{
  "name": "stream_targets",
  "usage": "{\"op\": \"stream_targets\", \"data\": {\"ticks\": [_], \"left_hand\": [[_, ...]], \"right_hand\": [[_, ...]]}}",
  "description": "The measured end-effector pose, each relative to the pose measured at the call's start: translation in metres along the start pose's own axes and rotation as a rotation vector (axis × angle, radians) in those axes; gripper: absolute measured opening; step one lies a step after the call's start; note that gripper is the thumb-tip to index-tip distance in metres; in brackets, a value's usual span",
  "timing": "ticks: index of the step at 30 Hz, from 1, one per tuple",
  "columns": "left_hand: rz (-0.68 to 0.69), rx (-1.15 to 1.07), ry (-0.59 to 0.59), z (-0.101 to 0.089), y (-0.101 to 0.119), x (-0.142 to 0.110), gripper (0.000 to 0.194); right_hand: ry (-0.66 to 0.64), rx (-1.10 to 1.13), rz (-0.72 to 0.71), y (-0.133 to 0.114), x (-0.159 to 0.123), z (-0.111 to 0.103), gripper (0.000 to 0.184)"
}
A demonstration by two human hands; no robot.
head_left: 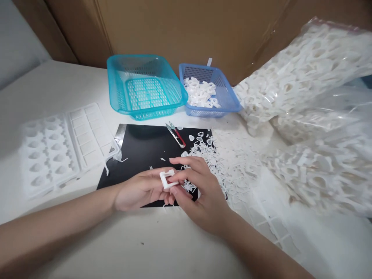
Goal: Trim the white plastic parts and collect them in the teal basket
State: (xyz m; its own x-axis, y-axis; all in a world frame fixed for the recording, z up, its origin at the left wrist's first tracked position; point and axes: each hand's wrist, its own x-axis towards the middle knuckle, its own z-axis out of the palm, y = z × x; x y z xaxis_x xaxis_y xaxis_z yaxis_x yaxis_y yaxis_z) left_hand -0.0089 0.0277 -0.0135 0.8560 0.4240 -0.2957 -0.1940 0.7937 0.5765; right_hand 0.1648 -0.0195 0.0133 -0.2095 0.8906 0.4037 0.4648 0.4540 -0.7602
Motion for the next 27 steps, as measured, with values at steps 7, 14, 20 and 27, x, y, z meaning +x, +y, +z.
{"op": "stream_targets", "data": {"ticks": [7,14,20,27], "left_hand": [[0.174,0.073,0.004,0.001,-0.002,-0.004,0.035],[0.281,0.113,0.106,0.002,-0.001,-0.002,0.019],[0.408,0.161,0.124,0.001,-0.003,0.0,0.019],[0.423,0.18,0.112,-0.002,-0.005,-0.002,0.014]], "right_hand": [[0.008,0.135,0.046,0.004,0.0,-0.005,0.01],[0.019,0.152,0.043,0.005,-0.001,-0.006,0.004],[0.022,0.149,0.04,0.01,-0.002,-0.008,0.008],[-0.012,0.173,0.049,0.014,-0.004,-0.008,0.014]]}}
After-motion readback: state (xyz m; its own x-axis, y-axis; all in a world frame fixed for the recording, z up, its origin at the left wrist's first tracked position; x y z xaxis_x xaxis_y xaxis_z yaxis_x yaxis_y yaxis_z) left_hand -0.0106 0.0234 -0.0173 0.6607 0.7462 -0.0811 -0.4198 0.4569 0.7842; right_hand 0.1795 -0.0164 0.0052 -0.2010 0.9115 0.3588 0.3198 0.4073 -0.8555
